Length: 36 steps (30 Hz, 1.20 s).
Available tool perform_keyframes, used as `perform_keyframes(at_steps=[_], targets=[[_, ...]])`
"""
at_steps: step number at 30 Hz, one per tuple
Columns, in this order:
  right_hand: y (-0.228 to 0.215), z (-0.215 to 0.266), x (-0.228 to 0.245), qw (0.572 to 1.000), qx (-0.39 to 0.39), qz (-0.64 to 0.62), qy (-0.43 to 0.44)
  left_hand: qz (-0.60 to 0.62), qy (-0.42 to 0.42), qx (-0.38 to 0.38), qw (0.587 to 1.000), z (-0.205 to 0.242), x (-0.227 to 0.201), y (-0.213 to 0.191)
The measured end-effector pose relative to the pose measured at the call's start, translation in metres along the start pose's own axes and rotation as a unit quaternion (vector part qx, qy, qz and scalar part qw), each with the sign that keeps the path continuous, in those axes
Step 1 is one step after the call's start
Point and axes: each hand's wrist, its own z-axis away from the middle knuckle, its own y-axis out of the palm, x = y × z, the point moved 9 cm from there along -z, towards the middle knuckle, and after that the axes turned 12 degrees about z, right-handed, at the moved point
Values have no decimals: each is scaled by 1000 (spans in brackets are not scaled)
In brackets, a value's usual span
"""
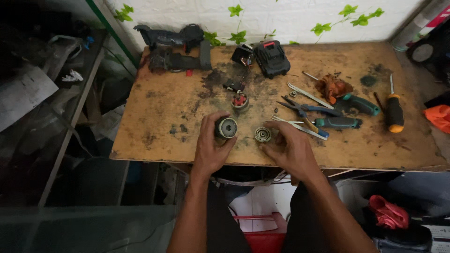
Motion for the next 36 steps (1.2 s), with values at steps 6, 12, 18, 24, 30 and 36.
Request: perform_keyframes(at_steps=[6,12,18,24,30,36], targets=[[2,-3,0,1000,6,-8,-16,-13,11,7,1000,-4,3,-2],[-1,0,2,1000,2,-6,-2,-1,4,8,1000,-3,5,0],[-4,-4,10,1000,6,-3,-15,-28,23,8,999,-5,3,-4],[-6,-2,10,1000,-7,20,-10,-15,19,8,1000,0,6,-1],[0,-1,1,1000,-7,11,-14,-25,19,15,999,-6,5,-2],[-5,-2,8,1000,-12,12,-10,-21,4,8,1000,-3,11,-2]])
